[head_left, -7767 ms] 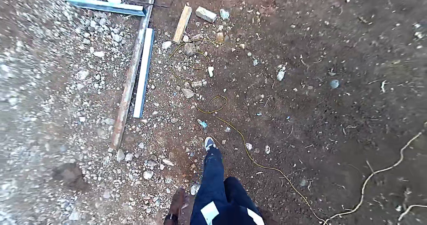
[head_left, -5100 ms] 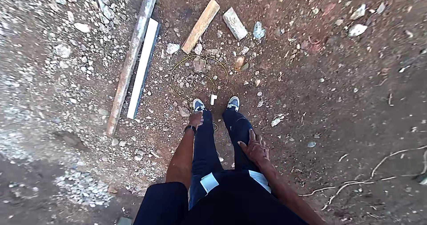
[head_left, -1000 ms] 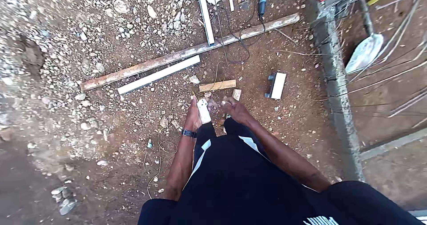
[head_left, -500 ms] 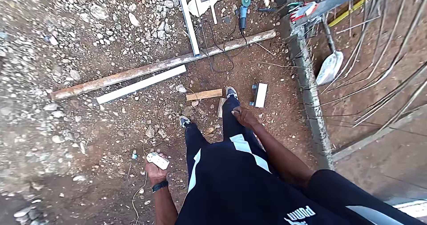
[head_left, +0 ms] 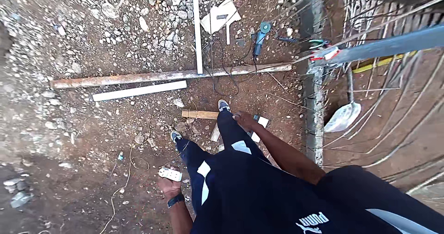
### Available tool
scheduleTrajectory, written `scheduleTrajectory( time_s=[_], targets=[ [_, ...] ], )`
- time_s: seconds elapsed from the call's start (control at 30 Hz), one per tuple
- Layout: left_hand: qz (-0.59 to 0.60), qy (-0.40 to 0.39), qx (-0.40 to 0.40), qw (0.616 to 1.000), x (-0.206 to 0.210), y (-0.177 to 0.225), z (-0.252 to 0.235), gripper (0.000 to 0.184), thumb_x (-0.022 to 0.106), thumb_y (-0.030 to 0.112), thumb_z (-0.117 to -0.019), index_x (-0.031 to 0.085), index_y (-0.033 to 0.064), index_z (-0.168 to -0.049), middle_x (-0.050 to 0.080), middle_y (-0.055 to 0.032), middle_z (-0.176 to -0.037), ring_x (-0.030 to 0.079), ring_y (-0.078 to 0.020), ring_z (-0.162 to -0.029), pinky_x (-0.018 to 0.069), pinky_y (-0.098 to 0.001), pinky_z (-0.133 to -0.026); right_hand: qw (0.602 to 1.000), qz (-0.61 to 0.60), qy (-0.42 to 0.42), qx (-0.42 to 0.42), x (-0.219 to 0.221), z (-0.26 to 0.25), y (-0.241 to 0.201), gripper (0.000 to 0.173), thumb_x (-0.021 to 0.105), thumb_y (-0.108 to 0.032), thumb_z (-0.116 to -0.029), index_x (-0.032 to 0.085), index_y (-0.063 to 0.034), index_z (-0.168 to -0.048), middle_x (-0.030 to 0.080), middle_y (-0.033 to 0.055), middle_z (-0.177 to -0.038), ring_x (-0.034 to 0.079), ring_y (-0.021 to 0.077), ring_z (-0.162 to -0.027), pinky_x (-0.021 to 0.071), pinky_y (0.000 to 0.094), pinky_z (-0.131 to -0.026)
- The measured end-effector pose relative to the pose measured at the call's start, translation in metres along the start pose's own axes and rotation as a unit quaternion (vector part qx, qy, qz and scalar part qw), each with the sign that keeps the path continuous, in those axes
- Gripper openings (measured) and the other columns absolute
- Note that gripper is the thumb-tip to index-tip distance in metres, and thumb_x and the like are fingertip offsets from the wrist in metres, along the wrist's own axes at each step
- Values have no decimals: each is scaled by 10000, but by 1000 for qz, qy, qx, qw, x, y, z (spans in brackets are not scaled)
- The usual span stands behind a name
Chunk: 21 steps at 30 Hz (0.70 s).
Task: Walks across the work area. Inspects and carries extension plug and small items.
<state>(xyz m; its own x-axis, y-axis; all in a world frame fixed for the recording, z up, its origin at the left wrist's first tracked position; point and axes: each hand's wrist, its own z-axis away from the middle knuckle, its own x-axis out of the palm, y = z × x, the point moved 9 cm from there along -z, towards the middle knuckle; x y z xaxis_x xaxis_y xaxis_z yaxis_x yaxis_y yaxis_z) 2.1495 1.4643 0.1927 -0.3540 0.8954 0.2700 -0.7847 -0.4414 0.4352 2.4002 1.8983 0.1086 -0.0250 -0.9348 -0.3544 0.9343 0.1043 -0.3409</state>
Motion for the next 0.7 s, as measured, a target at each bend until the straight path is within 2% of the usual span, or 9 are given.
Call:
scheduleTrajectory(
  time_s=[0.07, 0.13, 0.2, 0.3, 0.4, 0.47, 0.57, 0.63, 0.7],
  targets=[
    [6, -14, 6, 1000, 28, -12, 13, 610, 156, 553, -1071, 596, 132, -1032, 674, -65, -829, 679, -218, -672, 600, -394, -578, 1000, -3, -12, 18, -36, -2, 31, 465, 437, -360, -1095, 629, -14, -1340, 637, 261, -1324, 581, 414, -1290, 420, 603, -1117],
    [27, -68, 29, 997, 68, 4, 27, 621, 132, 561, -1063, 591, 143, -1047, 672, -66, -841, 676, -229, -686, 596, -404, -596, 998, 16, -22, 50, -60, -9, 72, 484, 428, -358, -1096, 609, 5, -1360, 623, 281, -1339, 580, 435, -1286, 418, 620, -1112],
    [46, -123, 79, 988, 109, 44, 45, 634, 107, 568, -1061, 569, 134, -1083, 656, -83, -841, 665, -246, -694, 590, -418, -609, 993, 26, -33, 112, -77, -11, 113, 497, 452, -382, -1088, 606, 20, -1337, 634, 299, -1287, 630, 443, -1188, 471, 626, -1036],
    [55, -169, 213, 961, 151, 131, 91, 629, 108, 550, -1062, 562, 118, -1112, 647, -98, -857, 655, -262, -725, 583, -433, -654, 979, -3, -35, 202, -97, -5, 152, 498, 487, -396, -1068, 598, -6, -1356, 632, 291, -1290, 664, 426, -1125, 522, 619, -961],
    [47, -153, 364, 918, 162, 206, 142, 642, 103, 509, -1070, 576, 75, -1085, 652, -96, -835, 648, -252, -709, 578, -417, -663, 963, -69, -20, 259, -106, 0, 155, 501, 493, -388, -1066, 550, -9, -1390, 632, 271, -1282, 698, 387, -1046, 573, 562, -890],
    [23, -132, 417, 899, 158, 229, 156, 627, 110, 476, -1086, 575, 55, -1080, 648, -91, -824, 640, -229, -689, 576, -382, -652, 958, -94, -16, 272, -107, -4, 142, 490, 487, -380, -1066, 542, -26, -1400, 645, 251, -1262, 707, 364, -1011, 586, 535, -859],
    [4, -76, 392, 917, 152, 216, 126, 612, 115, 463, -1092, 585, 71, -1068, 672, -97, -838, 660, -236, -694, 580, -388, -631, 956, -106, -24, 273, -103, -17, 103, 493, 459, -392, -1081, 532, -29, -1407, 657, 227, -1256, 704, 334, -1006, 580, 501, -850],
    [-17, -19, 325, 945, 148, 175, 73, 570, 112, 451, -1097, 561, 99, -1084, 666, -93, -869, 663, -238, -722, 588, -409, -637, 961, -114, -22, 252, -99, -36, 76, 502, 456, -383, -1085, 509, -31, -1439, 647, 239, -1277, 707, 347, -1034, 591, 513, -867],
    [-37, 26, 231, 972, 134, 117, 15, 532, 126, 459, -1105, 543, 130, -1131, 688, -82, -930, 692, -242, -779, 610, -438, -673, 964, -118, -18, 238, -97, -49, 50, 502, 457, -378, -1093, 503, -32, -1454, 641, 256, -1285, 707, 359, -1030, 588, 519, -872]
  ],
)
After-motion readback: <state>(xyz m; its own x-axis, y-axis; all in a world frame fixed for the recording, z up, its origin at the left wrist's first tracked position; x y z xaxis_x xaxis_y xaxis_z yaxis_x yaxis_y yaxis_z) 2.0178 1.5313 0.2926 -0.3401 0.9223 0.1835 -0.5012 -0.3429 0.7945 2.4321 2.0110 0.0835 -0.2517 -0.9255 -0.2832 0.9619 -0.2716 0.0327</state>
